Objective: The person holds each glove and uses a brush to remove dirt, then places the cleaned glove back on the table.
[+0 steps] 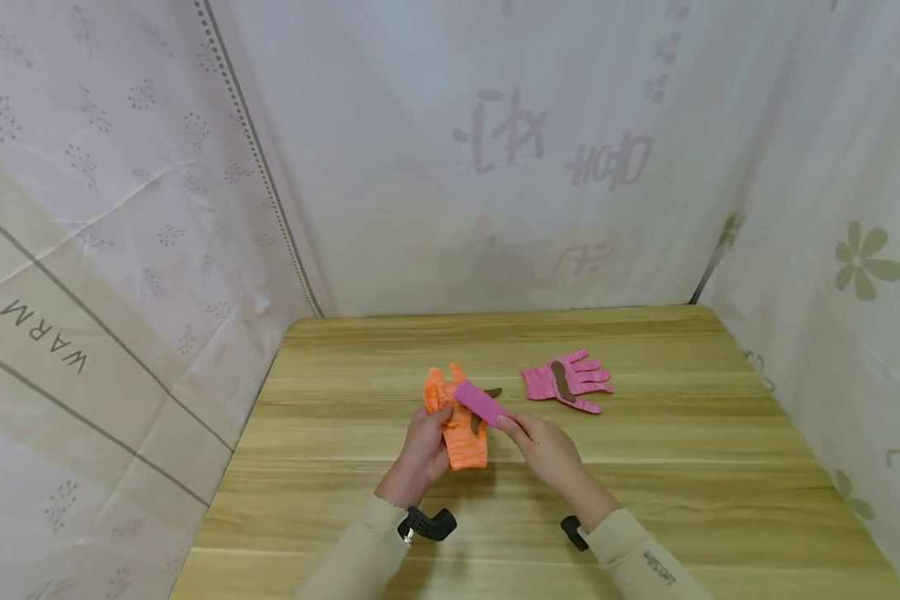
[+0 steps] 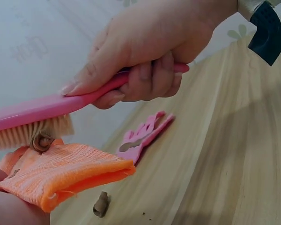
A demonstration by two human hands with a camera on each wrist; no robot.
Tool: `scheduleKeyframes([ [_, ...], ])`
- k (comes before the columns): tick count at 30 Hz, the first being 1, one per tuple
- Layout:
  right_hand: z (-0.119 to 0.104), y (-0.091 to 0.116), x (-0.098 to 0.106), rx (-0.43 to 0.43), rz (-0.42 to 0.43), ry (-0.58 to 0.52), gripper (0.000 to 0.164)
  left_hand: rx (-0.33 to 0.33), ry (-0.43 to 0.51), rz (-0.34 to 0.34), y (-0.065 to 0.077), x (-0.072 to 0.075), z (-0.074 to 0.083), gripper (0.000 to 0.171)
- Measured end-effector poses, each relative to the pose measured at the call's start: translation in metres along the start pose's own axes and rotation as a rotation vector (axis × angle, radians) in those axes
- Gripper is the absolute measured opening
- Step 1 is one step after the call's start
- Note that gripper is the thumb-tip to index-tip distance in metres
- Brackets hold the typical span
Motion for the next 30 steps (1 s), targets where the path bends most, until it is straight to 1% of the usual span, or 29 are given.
scheduleKeyframes([
  [4,0.004,0.0,0.003,-0.011,0.012,-0.001,0.043,0.004,0.015,0.015,-0.001,0.0,0.004,0.047],
  [9,0.009,-0.002,0.002,-0.013,0.012,-0.012,0.044,0.007,0.047,0.031,-0.002,0.002,0.006,0.048],
  [13,0.011,-0.003,0.002,-0.022,0.007,-0.028,0.044,0.011,0.062,0.013,-0.002,0.004,0.007,0.048],
  [16,0.013,-0.002,0.003,-0.022,0.004,-0.031,0.048,0.008,0.079,0.002,-0.002,0.005,0.009,0.048],
  [21,0.019,-0.002,0.004,-0.039,0.009,-0.034,0.048,-0.005,0.096,0.013,-0.003,0.007,0.01,0.049],
  [23,0.019,-0.002,0.006,-0.058,0.027,-0.052,0.048,-0.013,0.069,0.017,-0.004,0.007,0.011,0.049],
  [26,0.014,-0.004,0.009,-0.072,0.061,-0.091,0.053,-0.022,0.024,0.03,-0.006,0.006,0.01,0.047],
  [28,0.008,-0.006,0.009,-0.066,0.074,-0.118,0.054,-0.029,-0.015,0.028,-0.007,0.004,0.008,0.045],
  [30,0.001,-0.009,0.007,-0.041,0.074,-0.13,0.054,-0.029,-0.026,0.03,-0.01,0.001,0.006,0.044],
])
Point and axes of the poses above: each hand's wrist, its own y-axis away from the middle knuckle, its own x-axis out of the back of the hand, z = x × y, the point moved 5 cm from there along -y, towards the middle knuckle, and after that the axes turned 9 degrees about x, right-handed, at the moved point
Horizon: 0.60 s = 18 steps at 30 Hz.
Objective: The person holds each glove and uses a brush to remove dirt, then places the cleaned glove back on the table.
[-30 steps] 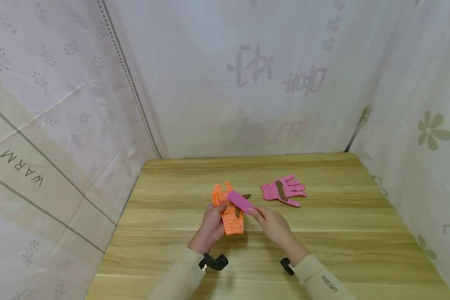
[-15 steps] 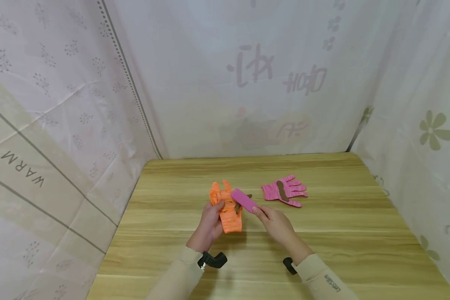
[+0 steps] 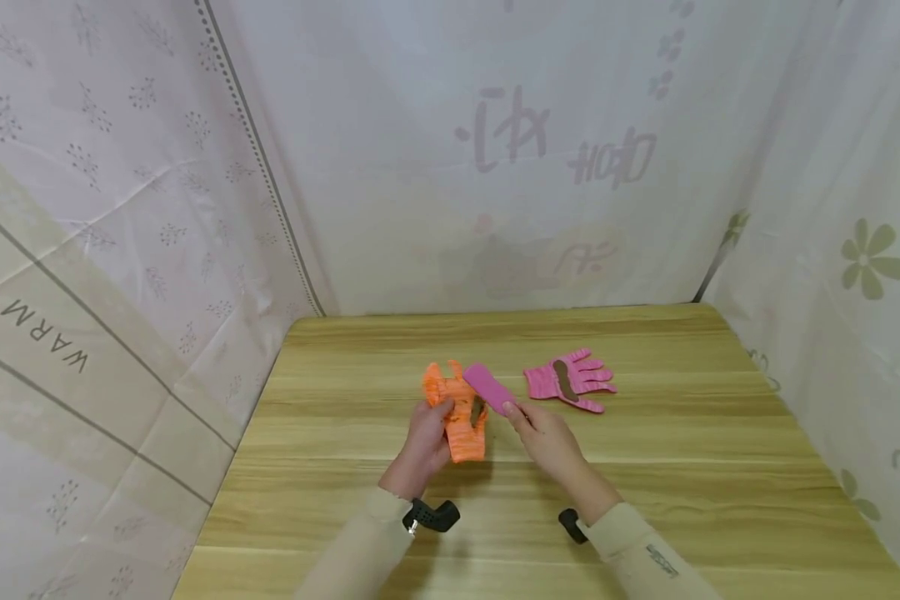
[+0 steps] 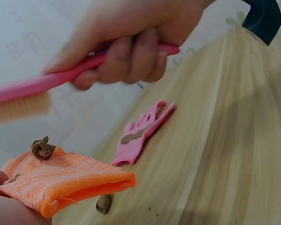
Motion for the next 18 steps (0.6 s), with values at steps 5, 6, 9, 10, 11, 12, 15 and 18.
scheduleKeyframes([
  [5,-0.008,-0.006,-0.011,0.053,-0.035,0.044,0.051,-0.012,0.015,0.018,-0.009,-0.009,-0.002,0.041],
  [6,-0.007,-0.007,-0.013,0.053,-0.041,0.058,0.05,-0.01,0.02,0.03,-0.011,-0.009,-0.002,0.041],
  [9,0.0,-0.008,-0.016,0.034,-0.056,0.099,0.045,0.003,0.051,0.059,-0.014,-0.008,-0.002,0.043],
  [10,0.002,-0.009,-0.016,0.026,-0.06,0.101,0.043,0.006,0.062,0.06,-0.014,-0.008,-0.002,0.045],
  [11,0.005,-0.009,-0.016,0.022,-0.063,0.105,0.043,0.007,0.064,0.059,-0.015,-0.007,-0.001,0.046],
  [12,0.008,-0.009,-0.016,0.016,-0.065,0.108,0.043,0.009,0.069,0.058,-0.015,-0.007,0.0,0.047],
  [15,0.016,-0.01,-0.015,0.004,-0.07,0.106,0.047,0.004,0.076,0.049,-0.016,-0.006,0.002,0.048],
  [18,0.021,-0.011,-0.012,-0.01,-0.06,0.09,0.049,-0.006,0.073,0.048,-0.019,-0.006,0.005,0.047],
])
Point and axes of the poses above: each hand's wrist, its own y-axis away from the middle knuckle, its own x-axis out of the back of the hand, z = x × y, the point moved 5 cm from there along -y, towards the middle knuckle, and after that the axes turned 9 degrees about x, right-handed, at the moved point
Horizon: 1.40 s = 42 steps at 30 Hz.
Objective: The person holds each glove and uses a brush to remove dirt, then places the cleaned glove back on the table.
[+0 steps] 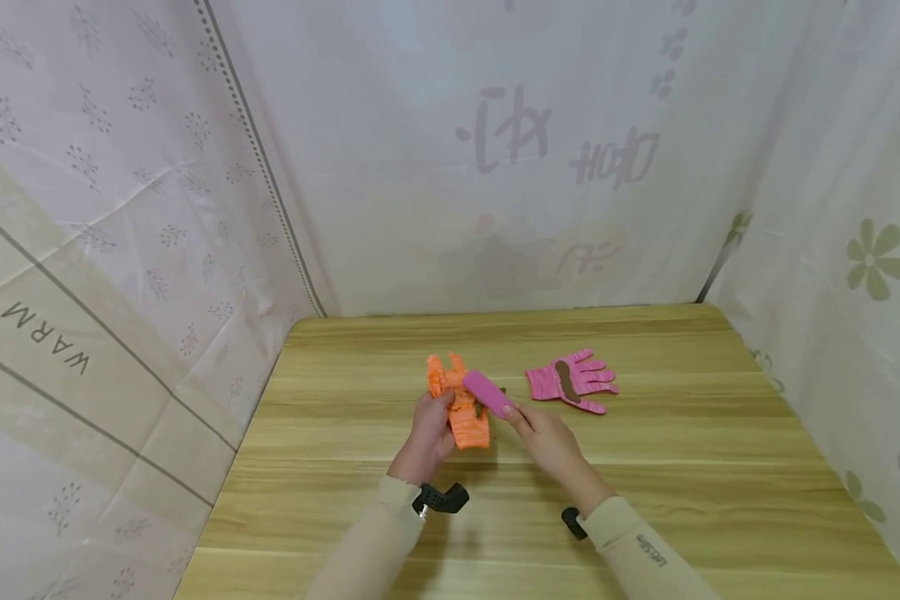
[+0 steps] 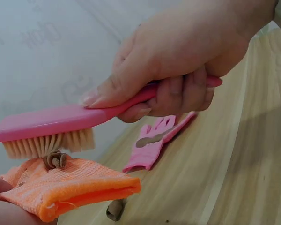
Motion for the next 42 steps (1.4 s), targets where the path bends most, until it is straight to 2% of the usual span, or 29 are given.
scheduleKeyframes([
  [4,0.003,-0.001,0.002,-0.001,0.005,-0.01,0.05,-0.006,-0.011,0.008,-0.002,0.002,0.002,0.046],
  [15,0.014,-0.002,0.001,-0.021,0.012,-0.012,0.056,0.059,0.027,0.043,-0.007,0.009,0.003,0.045],
  [20,0.021,-0.002,0.004,-0.046,0.02,-0.008,0.057,0.059,0.047,0.024,-0.012,0.01,0.003,0.046],
  [23,0.024,-0.001,0.004,-0.05,0.029,-0.056,0.054,0.056,0.042,0.013,-0.014,0.01,0.002,0.046],
  [30,0.004,-0.004,0.004,-0.042,0.068,-0.136,0.055,0.056,0.005,0.004,-0.015,0.008,0.0,0.043],
  [35,-0.008,-0.009,-0.001,-0.003,0.045,-0.089,0.053,0.059,0.03,-0.076,-0.015,0.002,-0.001,0.046],
  [38,-0.006,-0.009,-0.002,-0.003,0.052,-0.05,0.052,0.058,0.034,-0.08,-0.013,0.001,0.0,0.047],
  [42,0.001,-0.007,-0.002,-0.005,0.062,-0.02,0.053,0.067,0.036,-0.039,-0.011,0.005,0.001,0.048],
])
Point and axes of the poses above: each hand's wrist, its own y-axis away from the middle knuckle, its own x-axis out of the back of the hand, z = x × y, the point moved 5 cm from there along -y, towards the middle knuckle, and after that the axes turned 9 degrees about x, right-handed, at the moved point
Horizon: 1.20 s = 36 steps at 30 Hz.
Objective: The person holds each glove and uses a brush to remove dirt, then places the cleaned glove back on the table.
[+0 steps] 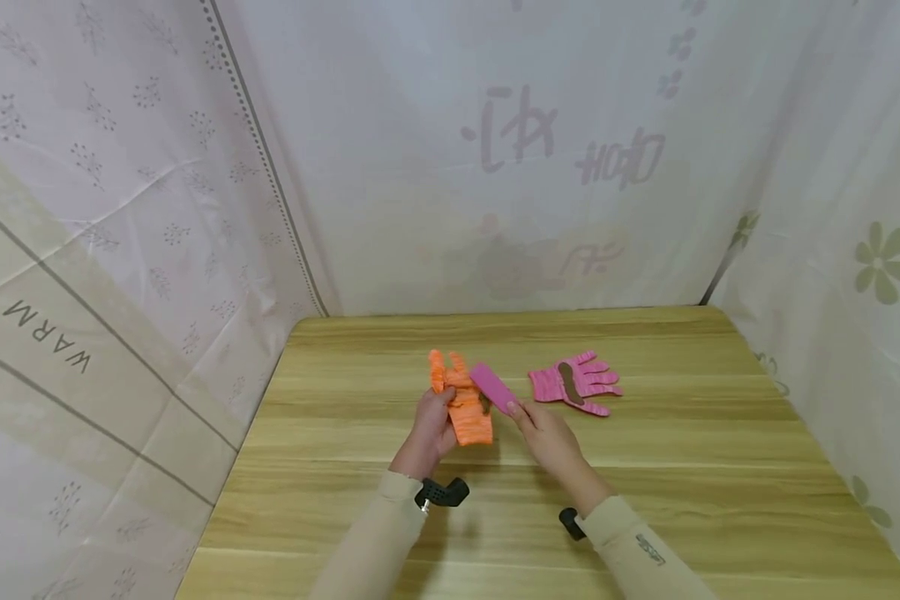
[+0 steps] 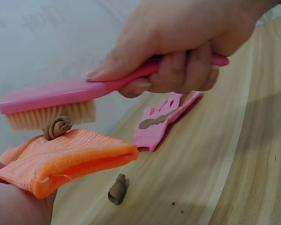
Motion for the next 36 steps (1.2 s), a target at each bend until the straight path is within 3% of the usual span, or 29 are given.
scheduleKeyframes([
  [8,0.009,0.004,0.005,0.02,0.014,0.009,0.054,-0.002,-0.015,-0.026,0.0,-0.001,0.003,0.045],
  [17,0.027,0.007,0.004,-0.041,0.005,0.009,0.055,0.003,0.029,-0.027,-0.002,0.002,0.006,0.046],
  [25,0.036,0.009,0.007,-0.111,0.024,-0.01,0.058,0.017,0.015,-0.024,-0.002,0.007,0.004,0.04],
  [30,0.04,0.01,0.01,-0.108,0.044,-0.016,0.061,0.006,-0.001,-0.044,-0.003,0.011,0.004,0.038],
  [36,0.045,0.015,0.012,-0.126,0.057,-0.018,0.066,-0.005,-0.033,-0.032,-0.006,0.021,0.005,0.049],
])
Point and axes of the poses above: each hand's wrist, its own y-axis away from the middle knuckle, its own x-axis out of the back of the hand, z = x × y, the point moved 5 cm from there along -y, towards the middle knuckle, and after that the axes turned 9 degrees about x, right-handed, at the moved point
